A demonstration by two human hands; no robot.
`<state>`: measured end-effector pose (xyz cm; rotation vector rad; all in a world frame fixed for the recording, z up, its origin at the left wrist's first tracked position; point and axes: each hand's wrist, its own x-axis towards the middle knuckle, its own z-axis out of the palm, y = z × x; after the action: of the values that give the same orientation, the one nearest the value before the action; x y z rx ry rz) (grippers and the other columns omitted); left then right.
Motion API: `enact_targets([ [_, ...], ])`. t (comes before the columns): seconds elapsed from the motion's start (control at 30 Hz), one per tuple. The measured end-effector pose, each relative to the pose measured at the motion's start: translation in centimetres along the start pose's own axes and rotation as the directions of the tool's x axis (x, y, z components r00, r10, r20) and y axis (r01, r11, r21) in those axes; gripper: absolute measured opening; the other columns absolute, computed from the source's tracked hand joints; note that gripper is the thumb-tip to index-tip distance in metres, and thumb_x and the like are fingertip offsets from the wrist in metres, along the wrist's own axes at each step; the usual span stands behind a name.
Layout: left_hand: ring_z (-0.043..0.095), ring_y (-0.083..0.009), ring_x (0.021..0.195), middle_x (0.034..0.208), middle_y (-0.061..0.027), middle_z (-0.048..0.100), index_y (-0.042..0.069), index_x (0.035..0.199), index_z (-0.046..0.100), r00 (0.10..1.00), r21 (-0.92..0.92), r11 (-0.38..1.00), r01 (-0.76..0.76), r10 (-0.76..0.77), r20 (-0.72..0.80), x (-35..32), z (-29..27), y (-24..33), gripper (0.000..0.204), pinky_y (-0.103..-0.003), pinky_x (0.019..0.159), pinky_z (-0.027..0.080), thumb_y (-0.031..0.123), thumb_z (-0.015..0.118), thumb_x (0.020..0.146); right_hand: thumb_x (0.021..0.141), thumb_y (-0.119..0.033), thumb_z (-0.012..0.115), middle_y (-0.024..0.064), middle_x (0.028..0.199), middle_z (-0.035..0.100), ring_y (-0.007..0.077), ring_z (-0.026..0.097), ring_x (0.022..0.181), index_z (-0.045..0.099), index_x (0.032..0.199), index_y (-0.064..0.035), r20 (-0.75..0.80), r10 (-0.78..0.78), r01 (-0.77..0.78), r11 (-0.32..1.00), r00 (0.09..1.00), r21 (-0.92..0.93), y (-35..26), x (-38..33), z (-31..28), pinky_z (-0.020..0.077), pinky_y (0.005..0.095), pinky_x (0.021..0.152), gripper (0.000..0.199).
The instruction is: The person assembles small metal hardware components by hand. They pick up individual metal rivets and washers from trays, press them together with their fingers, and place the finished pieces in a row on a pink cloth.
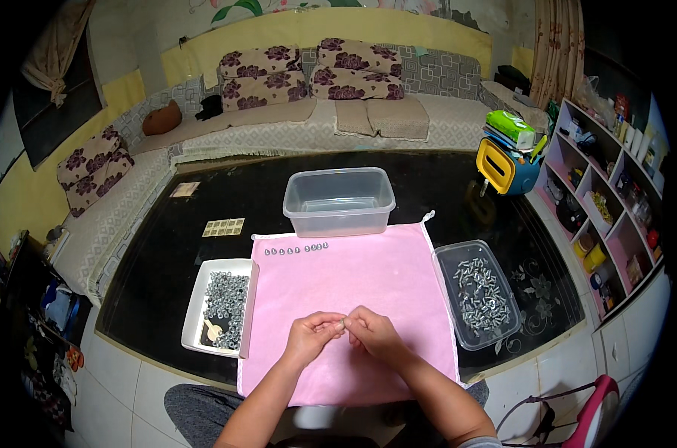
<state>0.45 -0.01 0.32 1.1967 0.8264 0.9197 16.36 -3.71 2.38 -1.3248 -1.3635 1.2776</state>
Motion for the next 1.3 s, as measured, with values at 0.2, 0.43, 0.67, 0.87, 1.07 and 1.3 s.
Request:
enact_targets([
  [0.2, 0.059, -0.0105, 0.076, 0.085, -0.0078, 0.063, -0.001, 0.094, 0.062, 1.0, -0.015, 1.0, 0.001, -0.001, -0.005, -0.1, 0.0, 0.2, 0.016, -0.023, 0.07, 0.05, 0.006, 0.063, 0.079, 0.089, -0.033, 0.046, 0.0021, 0.059, 0.052, 0.0088, 0.048, 0.052, 0.053, 0.077, -0.0027, -0.023, -0.005, 0.005, 1.0, 1.0, 0.022, -0.4, -0.2, 0.1, 0.0387, 0.0241, 0.048, 0.033],
  [0.43, 0.059, -0.0104, 0.077, 0.085, -0.0069, 0.063, 0.0, 0.093, 0.063, 0.999, 0.006, 0.999, -0.048, 0.048, 0.014, -0.1, 0.1, 0.1, 0.015, -0.022, 0.069, 0.049, 0.004, 0.062, 0.079, 0.088, -0.029, 0.049, 0.0011, 0.059, 0.052, 0.0072, 0.047, 0.052, 0.053, 0.08, -0.0034, -0.034, 0.016, -0.014, 0.999, 0.999, 0.043, -0.5, -0.2, 0.1, 0.0379, 0.0229, 0.047, 0.027],
  [0.67, 0.058, -0.0102, 0.079, 0.089, -0.0056, 0.058, 0.0, 0.091, 0.064, 0.995, 0.038, 0.994, -0.102, 0.102, -0.001, 0.0, 0.1, -0.1, 0.013, -0.02, 0.07, 0.048, 0.003, 0.063, 0.078, 0.088, -0.029, 0.05, 0.0009, 0.061, 0.052, 0.0066, 0.047, 0.053, 0.052, 0.084, -0.0038, 0.014, 0.025, -0.026, 0.999, 1.0, 0.036, -0.2, -0.1, -0.2, 0.0378, 0.0214, 0.048, 0.026],
  [0.87, 0.056, -0.0095, 0.08, 0.09, -0.004, 0.057, 0.001, 0.09, 0.065, 0.995, 0.035, 0.994, -0.103, 0.103, 0.016, -0.2, 0.4, 0.5, 0.013, -0.019, 0.07, 0.047, 0.003, 0.063, 0.078, 0.087, -0.029, 0.052, 0.0003, 0.06, 0.051, 0.006, 0.047, 0.052, 0.052, 0.084, -0.0029, 0.012, 0.004, -0.005, 0.997, 1.0, 0.083, 0.2, 0.0, -0.1, 0.0377, 0.0211, 0.047, 0.027],
  [1.07, 0.056, -0.0095, 0.08, 0.089, -0.0039, 0.057, 0.0, 0.089, 0.065, 0.993, 0.094, 0.988, -0.121, 0.122, -0.006, -0.1, 0.1, 0.2, 0.012, -0.019, 0.07, 0.046, 0.003, 0.064, 0.077, 0.087, -0.031, 0.051, 0.001, 0.06, 0.053, 0.0066, 0.048, 0.053, 0.055, 0.081, -0.0028, -0.049, -0.02, 0.026, 0.993, 0.999, 0.117, -0.4, -0.1, 0.3, 0.0395, 0.0212, 0.048, 0.029],
  [1.3, 0.054, -0.0076, 0.076, 0.088, -0.0031, 0.056, 0.001, 0.089, 0.065, 0.99, 0.118, 0.984, -0.133, 0.136, -0.021, -0.1, 0.1, 0.2, 0.012, -0.018, 0.066, 0.044, 0.003, 0.064, 0.077, 0.088, -0.028, 0.05, 0.0018, 0.06, 0.053, 0.0067, 0.048, 0.053, 0.054, 0.082, -0.0025, -0.044, -0.02, 0.028, 0.985, 0.999, 0.173, -0.2, 0.0, 0.3, 0.0398, 0.0205, 0.049, 0.027],
])
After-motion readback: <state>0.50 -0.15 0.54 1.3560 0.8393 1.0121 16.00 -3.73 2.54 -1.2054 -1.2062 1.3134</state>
